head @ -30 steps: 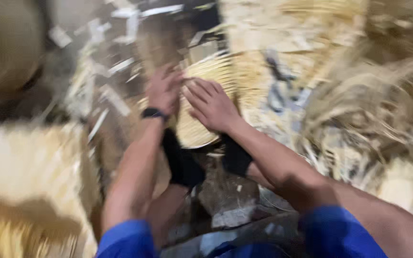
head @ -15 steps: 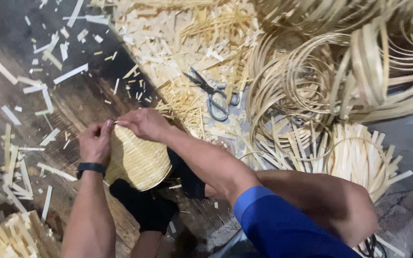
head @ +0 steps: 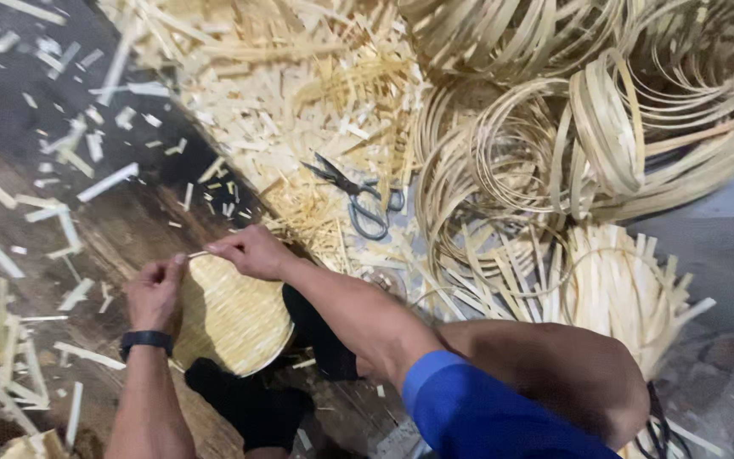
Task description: The person weaves a round bamboo base by interlocking strips over a wooden form, secures it with a circular rim, and trims excess material using shears.
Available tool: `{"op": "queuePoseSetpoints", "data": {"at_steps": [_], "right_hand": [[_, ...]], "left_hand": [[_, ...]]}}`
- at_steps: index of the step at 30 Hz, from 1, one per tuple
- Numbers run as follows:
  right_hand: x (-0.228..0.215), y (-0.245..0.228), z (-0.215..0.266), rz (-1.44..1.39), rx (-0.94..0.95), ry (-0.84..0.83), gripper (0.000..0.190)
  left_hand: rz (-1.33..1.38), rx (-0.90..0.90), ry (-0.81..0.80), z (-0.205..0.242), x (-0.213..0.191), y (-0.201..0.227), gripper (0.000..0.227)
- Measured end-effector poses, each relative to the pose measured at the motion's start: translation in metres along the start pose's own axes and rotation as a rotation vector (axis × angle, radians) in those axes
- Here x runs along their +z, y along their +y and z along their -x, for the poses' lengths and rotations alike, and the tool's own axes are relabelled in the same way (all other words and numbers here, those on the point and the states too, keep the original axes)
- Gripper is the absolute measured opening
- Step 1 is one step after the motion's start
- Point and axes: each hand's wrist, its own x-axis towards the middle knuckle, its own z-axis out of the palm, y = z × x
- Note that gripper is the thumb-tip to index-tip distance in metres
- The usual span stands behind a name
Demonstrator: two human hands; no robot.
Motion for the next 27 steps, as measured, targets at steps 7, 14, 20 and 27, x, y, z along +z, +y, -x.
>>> {"op": "queuePoseSetpoints", "data": {"at_steps": [7, 14, 20, 27], "right_hand": [[0.013, -0.037, 0.033, 0.577, -0.258, 0.456, 0.048], [-0.007, -0.066, 0.02, 0.277, 0.275, -0.03, 0.066], [-0.006, -0.044, 0.002, 0.198, 0.27, -0.073, 0.069], [0.008, -0.036, -0.002, 0.458, 0.16, -0.053, 0.081]], "left_hand": [[0.117, -0.036, -0.065, -0.008, -0.009, 0.002, 0.036], [0.079, -0.083, -0.015, -0.007, -0.002, -0.001, 0.039], [0.121, -0.085, 0.003, -0.004, -0.003, 0.004, 0.034], [0.261, -0.126, -0.022, -0.003, -0.009, 0.008, 0.029]]}}
